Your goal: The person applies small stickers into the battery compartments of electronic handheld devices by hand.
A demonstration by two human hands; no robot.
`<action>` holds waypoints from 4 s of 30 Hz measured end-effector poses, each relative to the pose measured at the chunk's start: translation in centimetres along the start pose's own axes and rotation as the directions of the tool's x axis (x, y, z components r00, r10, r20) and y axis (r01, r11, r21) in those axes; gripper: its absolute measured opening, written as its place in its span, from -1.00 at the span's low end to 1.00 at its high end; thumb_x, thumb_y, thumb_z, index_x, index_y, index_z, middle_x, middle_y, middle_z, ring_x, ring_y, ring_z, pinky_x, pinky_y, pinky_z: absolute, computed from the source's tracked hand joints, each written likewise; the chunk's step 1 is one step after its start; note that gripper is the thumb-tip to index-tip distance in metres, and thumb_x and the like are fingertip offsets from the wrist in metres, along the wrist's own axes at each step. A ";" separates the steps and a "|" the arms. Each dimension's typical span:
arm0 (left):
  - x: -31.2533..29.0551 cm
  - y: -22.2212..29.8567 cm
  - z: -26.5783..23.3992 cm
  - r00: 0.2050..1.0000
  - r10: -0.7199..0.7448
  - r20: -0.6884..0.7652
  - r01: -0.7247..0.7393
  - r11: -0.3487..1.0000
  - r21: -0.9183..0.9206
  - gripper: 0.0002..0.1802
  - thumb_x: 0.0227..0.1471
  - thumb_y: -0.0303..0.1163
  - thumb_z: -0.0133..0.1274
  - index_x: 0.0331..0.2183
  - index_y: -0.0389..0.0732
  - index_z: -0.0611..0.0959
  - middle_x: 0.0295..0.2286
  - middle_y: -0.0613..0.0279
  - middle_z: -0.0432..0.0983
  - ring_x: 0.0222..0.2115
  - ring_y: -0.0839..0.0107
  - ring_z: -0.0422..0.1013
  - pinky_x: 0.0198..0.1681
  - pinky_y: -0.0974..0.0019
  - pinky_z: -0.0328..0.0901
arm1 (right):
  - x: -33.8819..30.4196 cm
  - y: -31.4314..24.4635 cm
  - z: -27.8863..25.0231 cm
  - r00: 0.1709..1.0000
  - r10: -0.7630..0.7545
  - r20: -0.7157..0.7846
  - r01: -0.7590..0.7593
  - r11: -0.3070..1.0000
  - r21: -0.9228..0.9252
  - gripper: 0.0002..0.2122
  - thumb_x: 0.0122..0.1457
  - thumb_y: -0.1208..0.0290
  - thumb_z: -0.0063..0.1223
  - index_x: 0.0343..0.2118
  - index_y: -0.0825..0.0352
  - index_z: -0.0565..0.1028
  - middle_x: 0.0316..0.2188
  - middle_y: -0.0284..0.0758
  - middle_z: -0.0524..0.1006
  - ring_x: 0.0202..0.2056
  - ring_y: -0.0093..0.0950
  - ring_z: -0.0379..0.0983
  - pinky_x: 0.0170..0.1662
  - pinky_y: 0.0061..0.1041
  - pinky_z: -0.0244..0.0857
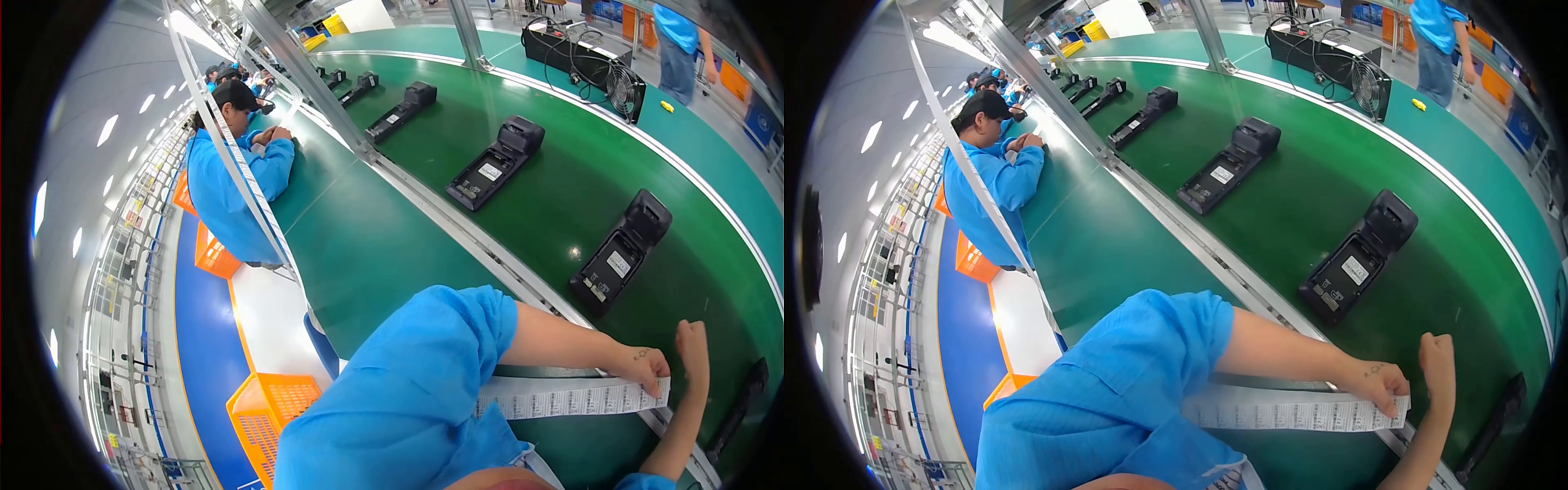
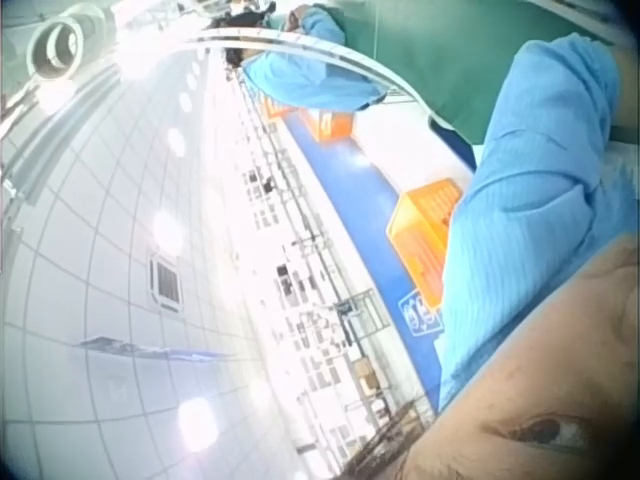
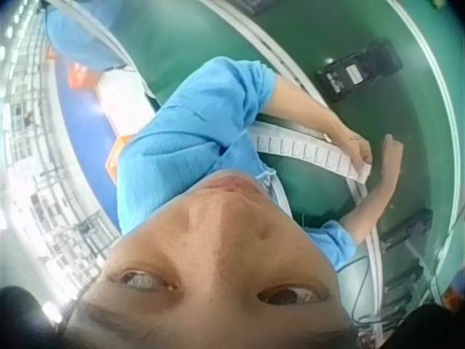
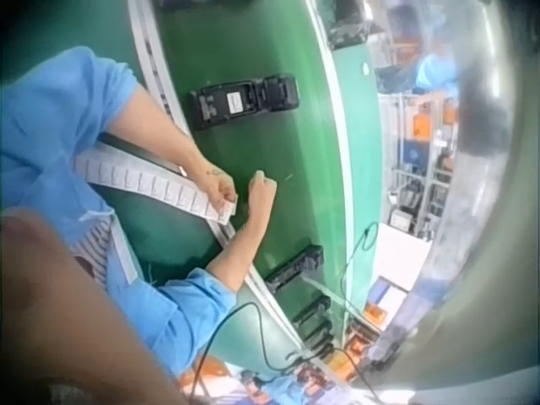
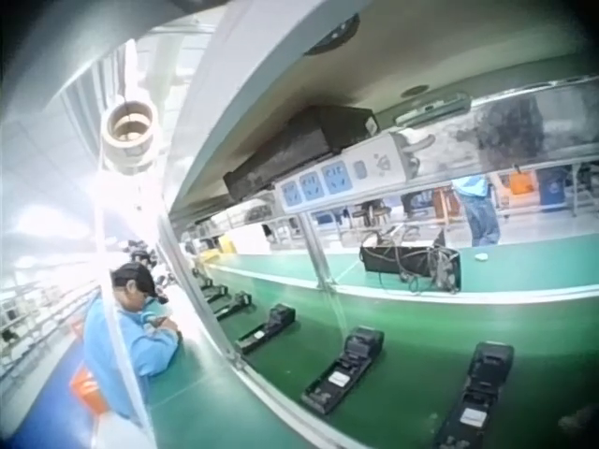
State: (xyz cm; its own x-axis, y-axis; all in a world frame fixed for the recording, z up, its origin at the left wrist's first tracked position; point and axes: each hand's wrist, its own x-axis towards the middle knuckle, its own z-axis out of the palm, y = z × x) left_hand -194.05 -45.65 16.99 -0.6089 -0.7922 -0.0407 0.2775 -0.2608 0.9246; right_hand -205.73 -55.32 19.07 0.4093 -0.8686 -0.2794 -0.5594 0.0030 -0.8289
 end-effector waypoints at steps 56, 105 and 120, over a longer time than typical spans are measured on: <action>4.3 -2.8 1.2 0.998 0.042 0.054 -0.039 0.998 -0.051 -0.72 -0.26 -0.34 0.08 -0.49 -0.37 0.49 -0.62 0.22 0.44 -0.68 0.55 0.38 -0.65 0.53 0.25 | 0.1 2.0 -4.8 0.959 0.164 0.231 -0.165 0.986 -0.017 -0.78 -0.07 0.36 -0.10 -0.71 0.19 0.13 -0.91 -0.53 0.07 -0.89 -0.70 -0.07 -0.87 -0.67 -0.25; 5.9 -3.0 2.8 1.000 0.017 0.025 -0.021 0.983 0.181 -0.72 -0.26 -0.37 0.05 -0.38 -0.27 0.54 -0.50 0.24 0.43 -0.49 0.53 0.35 -0.43 0.43 0.25 | -2.2 3.0 -6.3 0.966 0.034 0.255 -0.140 0.902 0.409 -0.81 0.00 0.34 -0.08 -0.65 0.24 0.25 -0.74 -0.50 0.23 -0.72 -0.71 0.19 -0.62 -0.69 0.22; 5.0 -0.4 3.1 0.985 -0.171 0.026 0.173 0.984 -0.052 -0.73 -0.08 -0.38 -0.06 -0.31 -0.33 0.44 -0.48 0.19 0.43 -0.49 0.55 0.38 -0.42 0.52 0.29 | -1.3 1.7 -7.3 0.949 0.063 0.309 -0.154 0.948 0.279 -0.75 -0.04 0.23 0.00 -0.56 0.31 0.28 -0.73 -0.46 0.26 -0.80 -0.76 0.05 -0.82 -0.76 -0.20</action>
State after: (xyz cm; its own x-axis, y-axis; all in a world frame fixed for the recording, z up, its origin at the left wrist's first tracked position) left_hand -199.54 -47.82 17.63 -0.6664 -0.7213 -0.1889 0.2066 -0.4221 0.8827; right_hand -212.48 -57.80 21.56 0.5757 -0.6711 -0.4671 -0.3919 0.2748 -0.8780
